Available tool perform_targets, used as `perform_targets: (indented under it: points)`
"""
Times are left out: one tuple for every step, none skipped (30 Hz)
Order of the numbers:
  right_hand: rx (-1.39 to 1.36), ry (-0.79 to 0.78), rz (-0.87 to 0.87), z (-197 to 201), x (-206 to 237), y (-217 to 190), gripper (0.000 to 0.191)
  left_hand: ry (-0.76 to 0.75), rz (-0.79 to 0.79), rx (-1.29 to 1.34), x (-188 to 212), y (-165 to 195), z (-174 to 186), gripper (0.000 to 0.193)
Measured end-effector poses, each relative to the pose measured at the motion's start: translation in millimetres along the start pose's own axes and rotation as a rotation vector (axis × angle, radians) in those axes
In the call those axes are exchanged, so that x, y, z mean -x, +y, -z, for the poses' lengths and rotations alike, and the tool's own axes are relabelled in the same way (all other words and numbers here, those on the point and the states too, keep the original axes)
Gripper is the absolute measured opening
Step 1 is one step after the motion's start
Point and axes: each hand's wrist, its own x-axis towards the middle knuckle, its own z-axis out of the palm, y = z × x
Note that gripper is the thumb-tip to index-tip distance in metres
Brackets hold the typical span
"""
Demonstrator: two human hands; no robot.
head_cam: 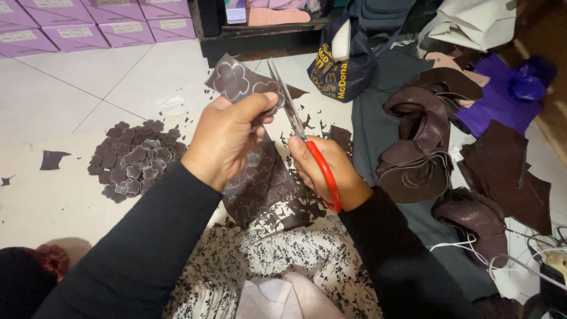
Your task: The person uses red-handled scissors to cut flower-shaped pieces from a dark brown patterned material. They hold the material with the left hand and cut with the right, placing the cut pieces into a growing pile on the floor.
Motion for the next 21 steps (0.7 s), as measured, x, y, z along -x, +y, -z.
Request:
perform_targets:
  points:
    - [0.013,0.005,0.001,0.1,-0.3,-0.3,0.048,-0.006,0.003,-0.001,-1.1,1.6,1.8,0.009]
    - [0.025,0.010,0.001,-0.2,-0.6,-0.2,0.047,-0.012,0.007,-0.003,-1.5,3.1,3.5,0.008]
    - [0.038,0.015,0.000,-0.4,-0.7,-0.2,0.047,-0.018,0.011,-0.004,-1.5,3.8,3.9,0.008]
    - [0.044,0.021,0.002,-0.7,-0.6,-0.1,0.047,-0.006,0.014,-0.011,-1.3,3.8,3.2,0.008]
    - [0.050,0.027,0.003,-0.9,-0.6,0.1,0.047,0.007,0.017,-0.019,-0.8,3.7,2.3,0.008]
    - [0.056,0.031,0.005,-1.3,-0.5,0.2,0.047,0.020,0.020,-0.027,0.0,3.7,1.5,0.008]
    - [0.056,0.037,0.001,-1.8,-0.7,0.4,0.046,0.028,0.019,-0.032,0.8,3.9,0.8,0.008]
    - [0.056,0.041,-0.004,-2.3,-0.9,0.5,0.046,0.036,0.018,-0.037,1.7,4.2,0.3,0.008]
    - [0.056,0.047,-0.008,-2.9,-0.9,0.8,0.046,0.045,0.018,-0.043,2.5,4.3,-0.2,0.009]
    - [0.063,0.048,-0.008,-3.4,-1.2,0.9,0.046,0.026,-0.006,-0.072,2.8,4.5,-0.5,0.009]
    - [0.071,0.051,-0.006,-3.7,-1.7,1.0,0.046,0.007,-0.030,-0.101,2.7,4.7,-0.6,0.010]
    - [0.078,0.053,-0.005,-3.5,-1.9,1.0,0.045,-0.013,-0.054,-0.130,2.4,5.0,-0.6,0.011]
    - [0.108,0.044,0.013,-2.5,-1.9,0.8,0.044,-0.046,-0.071,-0.166,1.9,5.4,-0.1,0.010]
    - [0.137,0.033,0.031,-1.1,-1.7,0.6,0.043,-0.078,-0.089,-0.203,1.7,6.0,0.9,0.010]
    - [0.167,0.022,0.049,-0.2,-1.5,0.7,0.042,-0.110,-0.107,-0.239,1.7,6.2,1.6,0.011]
    - [0.119,0.004,0.062,0.4,-1.2,1.0,0.042,-0.099,-0.100,-0.244,2.2,4.7,1.0,0.011]
    - [0.072,-0.015,0.074,1.0,-1.0,1.5,0.042,-0.087,-0.094,-0.249,3.0,2.4,-0.2,0.011]
    - [0.024,-0.033,0.086,1.1,-1.3,2.0,0.041,-0.075,-0.087,-0.254,3.5,1.6,-0.3,0.012]
    - [-0.012,-0.030,0.053,0.7,-1.8,2.8,0.042,-0.061,-0.083,-0.243,3.8,2.0,0.5,0.012]
    - [-0.048,-0.026,0.022,0.5,-2.6,3.3,0.042,-0.049,-0.081,-0.232,3.5,2.7,1.0,0.012]
    - [-0.083,-0.021,-0.009,0.7,-3.3,3.4,0.042,-0.038,-0.079,-0.221,2.6,3.4,1.0,0.012]
